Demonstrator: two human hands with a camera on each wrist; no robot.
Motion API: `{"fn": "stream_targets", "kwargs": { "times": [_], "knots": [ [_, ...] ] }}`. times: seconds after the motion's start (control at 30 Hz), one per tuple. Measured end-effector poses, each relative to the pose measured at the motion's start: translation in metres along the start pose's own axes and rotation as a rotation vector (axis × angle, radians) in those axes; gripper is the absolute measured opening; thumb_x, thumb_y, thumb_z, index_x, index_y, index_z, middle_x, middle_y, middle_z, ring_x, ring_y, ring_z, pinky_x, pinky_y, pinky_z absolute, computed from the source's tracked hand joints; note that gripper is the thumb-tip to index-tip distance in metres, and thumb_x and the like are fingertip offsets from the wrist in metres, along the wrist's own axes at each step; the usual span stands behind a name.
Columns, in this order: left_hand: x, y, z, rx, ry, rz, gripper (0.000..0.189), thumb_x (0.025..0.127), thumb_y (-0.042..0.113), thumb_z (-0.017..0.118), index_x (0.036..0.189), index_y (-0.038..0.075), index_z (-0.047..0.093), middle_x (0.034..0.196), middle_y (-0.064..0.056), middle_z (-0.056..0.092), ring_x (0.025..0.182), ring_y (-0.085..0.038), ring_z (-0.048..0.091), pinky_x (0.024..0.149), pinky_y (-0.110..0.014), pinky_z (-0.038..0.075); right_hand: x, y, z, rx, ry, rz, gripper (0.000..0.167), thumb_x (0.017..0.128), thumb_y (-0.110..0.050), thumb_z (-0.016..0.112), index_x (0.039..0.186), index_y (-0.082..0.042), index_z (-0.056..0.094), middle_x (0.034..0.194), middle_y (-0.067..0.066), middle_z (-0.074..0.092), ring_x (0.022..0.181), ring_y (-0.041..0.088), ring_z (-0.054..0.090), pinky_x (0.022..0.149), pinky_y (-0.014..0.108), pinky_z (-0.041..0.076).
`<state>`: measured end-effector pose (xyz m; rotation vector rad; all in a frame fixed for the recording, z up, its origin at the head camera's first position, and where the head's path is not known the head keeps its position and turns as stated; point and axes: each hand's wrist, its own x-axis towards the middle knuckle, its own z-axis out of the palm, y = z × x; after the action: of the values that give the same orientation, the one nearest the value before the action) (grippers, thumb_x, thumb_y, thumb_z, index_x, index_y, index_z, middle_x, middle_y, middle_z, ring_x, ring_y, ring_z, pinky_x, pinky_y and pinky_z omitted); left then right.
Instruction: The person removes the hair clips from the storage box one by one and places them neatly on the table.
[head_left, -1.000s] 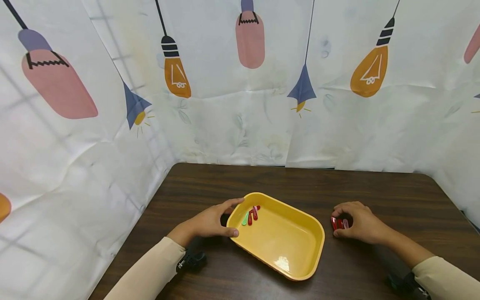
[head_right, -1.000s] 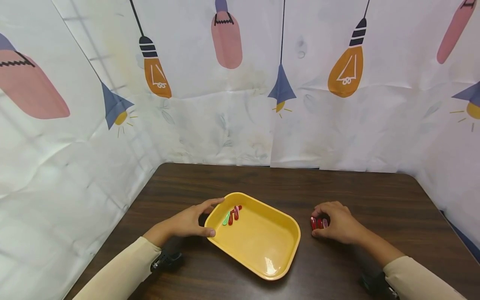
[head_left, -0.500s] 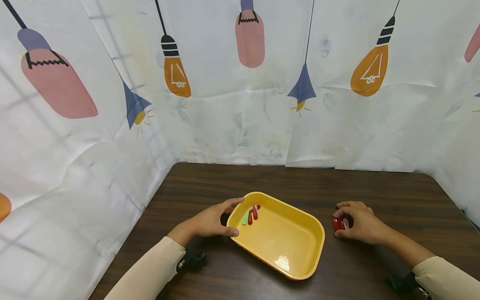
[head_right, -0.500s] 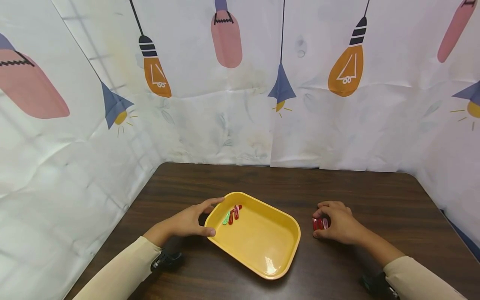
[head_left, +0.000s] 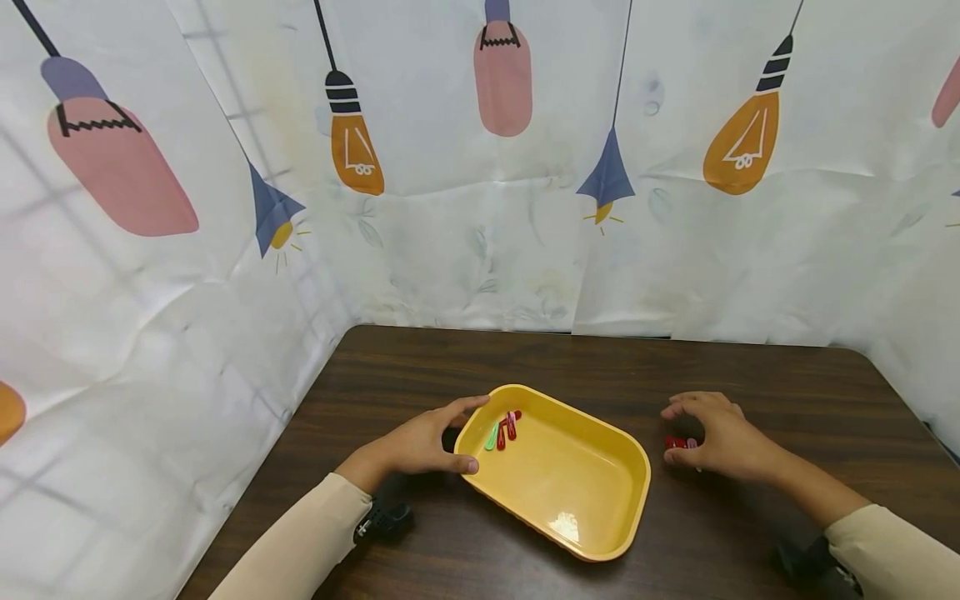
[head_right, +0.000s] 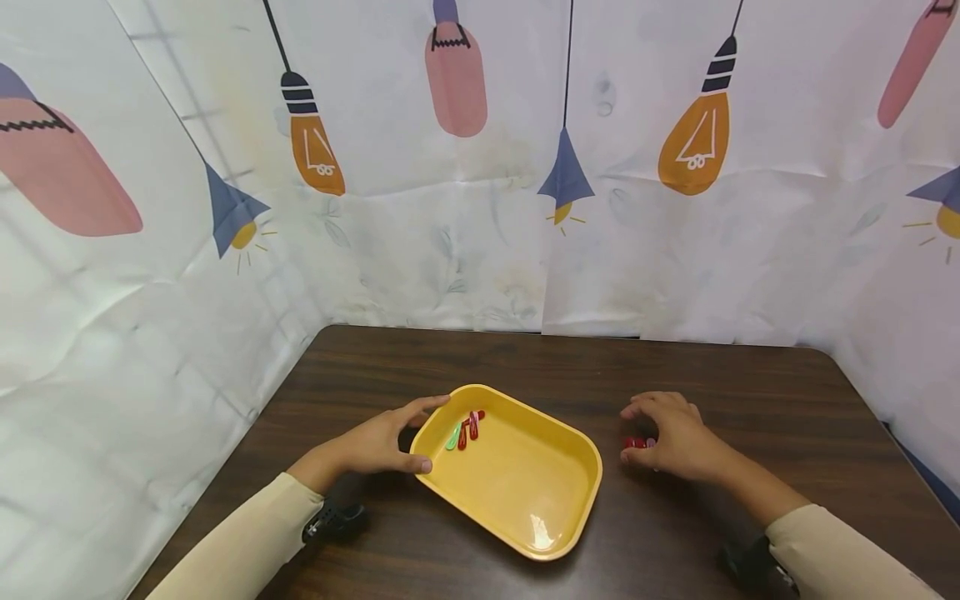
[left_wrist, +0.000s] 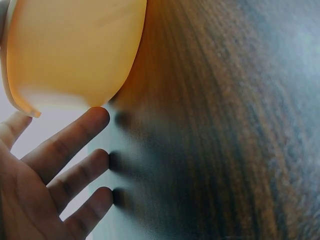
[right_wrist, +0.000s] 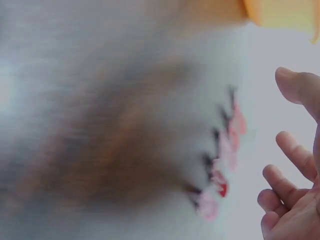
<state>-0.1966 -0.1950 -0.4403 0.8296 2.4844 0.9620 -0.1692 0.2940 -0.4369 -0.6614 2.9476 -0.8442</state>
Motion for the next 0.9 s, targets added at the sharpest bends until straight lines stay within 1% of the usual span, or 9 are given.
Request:
{"fn": "stream_targets", "kwargs": {
  "times": [0.1, 0.2, 0.33, 0.47, 0.6, 0.73, 0.9],
  "knots": [
    [0.000, 0.000, 0.000, 0.003, 0.001, -0.003, 0.094, 0.083, 0.054, 0.081, 0.158, 0.049, 0.024, 0.124, 0.015, 0.064, 0.119, -0.015, 0.058, 0.108, -0.060, 0.038, 0.006, -0.007, -0.006, 0.016, -0.002, -0.025, 0.061, 0.079, -0.046, 0.088, 0.124, -0.010, 0.067, 0.143, 0.021, 0.052, 0.132, 0.050, 0.035, 0.103, 0.076, 0.018],
    [0.000, 0.000, 0.000, 0.003, 0.001, -0.003, 0.093, 0.084, 0.052, 0.081, 0.158, 0.049, 0.024, 0.125, 0.015, 0.064, 0.121, -0.016, 0.058, 0.108, -0.060, 0.037, 0.013, -0.013, -0.011, 0.015, 0.002, -0.052, 0.064, 0.080, -0.047, 0.087, 0.127, -0.009, 0.066, 0.143, 0.021, 0.053, 0.132, 0.050, 0.035, 0.103, 0.076, 0.020],
    [-0.001, -0.001, 0.000, 0.001, -0.001, -0.004, 0.093, 0.084, 0.051, 0.081, 0.158, 0.049, 0.024, 0.126, 0.015, 0.064, 0.122, -0.016, 0.058, 0.108, -0.060, 0.037, 0.022, -0.021, -0.015, 0.013, 0.004, -0.062, 0.065, 0.081, -0.047, 0.086, 0.129, -0.009, 0.064, 0.140, 0.017, 0.055, 0.132, 0.045, 0.039, 0.101, 0.074, 0.032],
    [-0.001, -0.001, 0.001, 0.000, -0.002, -0.006, 0.093, 0.084, 0.053, 0.081, 0.158, 0.049, 0.024, 0.126, 0.015, 0.064, 0.122, -0.016, 0.058, 0.108, -0.060, 0.038, 0.031, -0.031, -0.016, 0.023, -0.003, -0.078, 0.065, 0.083, -0.049, 0.084, 0.131, -0.011, 0.064, 0.138, 0.015, 0.056, 0.129, 0.040, 0.043, 0.098, 0.068, 0.042],
    [-0.001, 0.000, 0.000, 0.004, -0.002, -0.006, 0.093, 0.084, 0.051, 0.081, 0.158, 0.049, 0.024, 0.126, 0.015, 0.064, 0.121, -0.016, 0.058, 0.107, -0.060, 0.038, 0.038, -0.042, -0.016, 0.035, -0.021, -0.091, 0.063, 0.085, -0.049, 0.082, 0.132, -0.011, 0.063, 0.138, 0.016, 0.055, 0.129, 0.041, 0.045, 0.098, 0.066, 0.043],
    [0.000, 0.001, -0.001, 0.007, -0.003, -0.004, 0.094, 0.085, 0.049, 0.082, 0.159, 0.049, 0.024, 0.125, 0.014, 0.064, 0.119, -0.016, 0.059, 0.107, -0.060, 0.039, 0.044, -0.054, -0.015, 0.038, -0.048, -0.074, 0.062, 0.086, -0.051, 0.081, 0.133, -0.013, 0.063, 0.140, 0.017, 0.053, 0.129, 0.040, 0.047, 0.097, 0.065, 0.045],
    [0.000, 0.000, -0.001, 0.006, -0.006, -0.001, 0.094, 0.085, 0.049, 0.082, 0.158, 0.049, 0.023, 0.126, 0.015, 0.064, 0.120, -0.015, 0.058, 0.108, -0.059, 0.038, 0.053, -0.065, -0.011, 0.025, -0.066, -0.075, 0.059, 0.087, -0.047, 0.081, 0.133, -0.015, 0.063, 0.137, 0.014, 0.055, 0.127, 0.037, 0.050, 0.097, 0.061, 0.047]
  ]
}}
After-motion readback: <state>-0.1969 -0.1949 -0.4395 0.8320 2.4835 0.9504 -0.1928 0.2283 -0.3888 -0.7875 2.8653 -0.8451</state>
